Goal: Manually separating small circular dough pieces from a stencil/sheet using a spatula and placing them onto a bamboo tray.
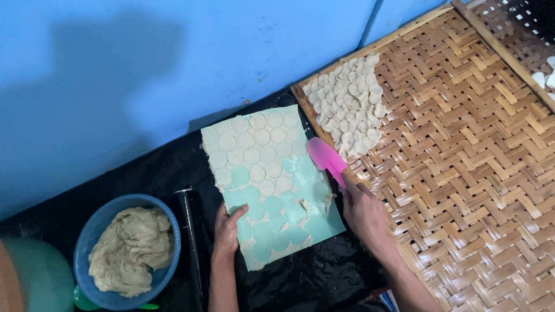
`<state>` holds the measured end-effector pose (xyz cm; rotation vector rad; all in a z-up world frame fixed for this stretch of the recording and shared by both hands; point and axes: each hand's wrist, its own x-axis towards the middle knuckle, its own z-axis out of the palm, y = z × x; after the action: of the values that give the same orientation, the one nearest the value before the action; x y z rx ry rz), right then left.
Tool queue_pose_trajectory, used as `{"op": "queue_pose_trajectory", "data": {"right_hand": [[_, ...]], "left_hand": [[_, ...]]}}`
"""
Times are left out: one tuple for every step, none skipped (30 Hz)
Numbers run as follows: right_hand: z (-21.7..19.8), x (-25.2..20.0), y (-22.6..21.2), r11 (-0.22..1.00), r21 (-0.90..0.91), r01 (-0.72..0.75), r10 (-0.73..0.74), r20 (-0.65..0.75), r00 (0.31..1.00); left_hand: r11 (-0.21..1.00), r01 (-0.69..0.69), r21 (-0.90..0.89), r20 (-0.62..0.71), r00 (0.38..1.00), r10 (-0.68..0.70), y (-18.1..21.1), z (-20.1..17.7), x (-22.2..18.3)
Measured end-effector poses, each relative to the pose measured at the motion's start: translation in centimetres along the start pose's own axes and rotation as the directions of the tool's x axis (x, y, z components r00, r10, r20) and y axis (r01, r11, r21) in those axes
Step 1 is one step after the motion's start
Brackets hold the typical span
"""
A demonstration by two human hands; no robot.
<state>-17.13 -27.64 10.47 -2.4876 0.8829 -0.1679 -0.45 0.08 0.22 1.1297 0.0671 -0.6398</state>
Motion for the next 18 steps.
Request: {"op": "queue_pose_trajectory", "data": {"right_hand": [[0.1, 0.1, 0.1, 1.000, 0.000, 0.001, -0.001, 0.000, 1.000], [0.1, 0.3, 0.2, 1.000, -0.008, -0.001, 0.001, 0.029, 1.000], [0.2, 0.5, 0.4, 1.000, -0.017, -0.003, 0.004, 0.057, 0.998], [0.5, 0.6, 0.6, 1.000, -0.018, -0.003, 0.004, 0.058, 0.998], [0.7, 0.7, 0.8, 0.999, -0.013, -0.032, 0.033, 0.061, 0.998], [0.9, 0.8, 1.1, 0.998, -0.010, -0.061, 0.061, 0.062, 0.996], [1.5, 0.9, 1.6, 0.998, -0.011, -0.061, 0.062, 0.061, 0.996], [2.2, 1.0, 2.1, 1.000, 0.000, -0.020, 0.020, 0.048, 0.999], [2.8, 1.1, 2.6, 1.000, 0.012, 0.021, -0.021, 0.035, 0.999], [2.9, 1.2, 2.9, 1.000, 0.013, 0.023, -0.023, 0.031, 0.999], [3.0, 1.4, 3.1, 0.995, 0.094, 0.037, -0.039, 0.020, 0.999], [3.2, 1.3, 3.4, 0.984, 0.173, 0.048, -0.051, 0.012, 0.999], [3.2, 1.3, 3.6, 0.984, 0.174, 0.047, -0.050, 0.013, 0.999], [3.2, 1.5, 3.8, 0.979, 0.205, -0.023, 0.007, 0.077, 0.997], [3.2, 1.7, 4.0, 0.968, 0.231, -0.094, 0.062, 0.143, 0.988], [3.6, 1.7, 4.7, 0.968, 0.231, -0.094, 0.062, 0.143, 0.988], [4.1, 1.7, 5.4, 0.954, 0.292, -0.066, 0.030, 0.124, 0.992], [4.6, 1.6, 6.1, 0.936, 0.350, -0.037, -0.001, 0.106, 0.994]], "left_hand": [[1.000, -0.001, 0.000, -0.001, 1.000, 0.001, 0.0, 0.0, 0.0], [1.000, 0.000, 0.005, -0.010, 1.000, 0.000, 0.0, 0.1, 0.0], [1.000, 0.001, 0.011, -0.018, 1.000, -0.001, 0.0, 0.1, 0.0], [1.000, 0.001, 0.011, -0.019, 1.000, -0.001, 0.2, 0.2, -0.1], [1.000, 0.009, 0.015, -0.025, 1.000, -0.009, 0.4, 0.4, -0.2], [1.000, 0.017, 0.019, -0.029, 0.999, -0.016, 0.6, 0.5, -0.3], [1.000, 0.017, 0.018, -0.027, 0.999, -0.017, 0.5, 0.5, -0.2], [1.000, 0.013, 0.012, -0.012, 1.000, -0.013, 0.5, 0.4, -0.2], [1.000, 0.009, 0.006, 0.004, 1.000, -0.009, 0.5, 0.3, -0.2], [1.000, 0.005, 0.007, 0.006, 1.000, -0.005, 0.3, 0.2, 0.0], [1.000, -0.001, 0.007, 0.004, 1.000, 0.000, 0.1, 0.0, 0.3], [1.000, -0.001, 0.007, 0.000, 1.000, 0.001, -0.2, -0.2, 0.3], [1.000, -0.001, 0.008, -0.001, 1.000, 0.001, 0.1, 0.0, 0.0], [1.000, 0.011, 0.017, -0.012, 1.000, -0.011, 0.4, 0.3, -0.1], [0.999, 0.023, 0.025, -0.024, 0.999, -0.022, 0.8, 0.6, -0.1], [0.999, 0.022, 0.025, -0.024, 0.999, -0.022, 0.8, 0.7, -0.1], [1.000, 0.022, 0.013, -0.020, 1.000, -0.021, 0.8, 0.7, -0.1], [1.000, 0.022, 0.000, -0.020, 1.000, -0.022, 0.8, 0.7, -0.3]]}}
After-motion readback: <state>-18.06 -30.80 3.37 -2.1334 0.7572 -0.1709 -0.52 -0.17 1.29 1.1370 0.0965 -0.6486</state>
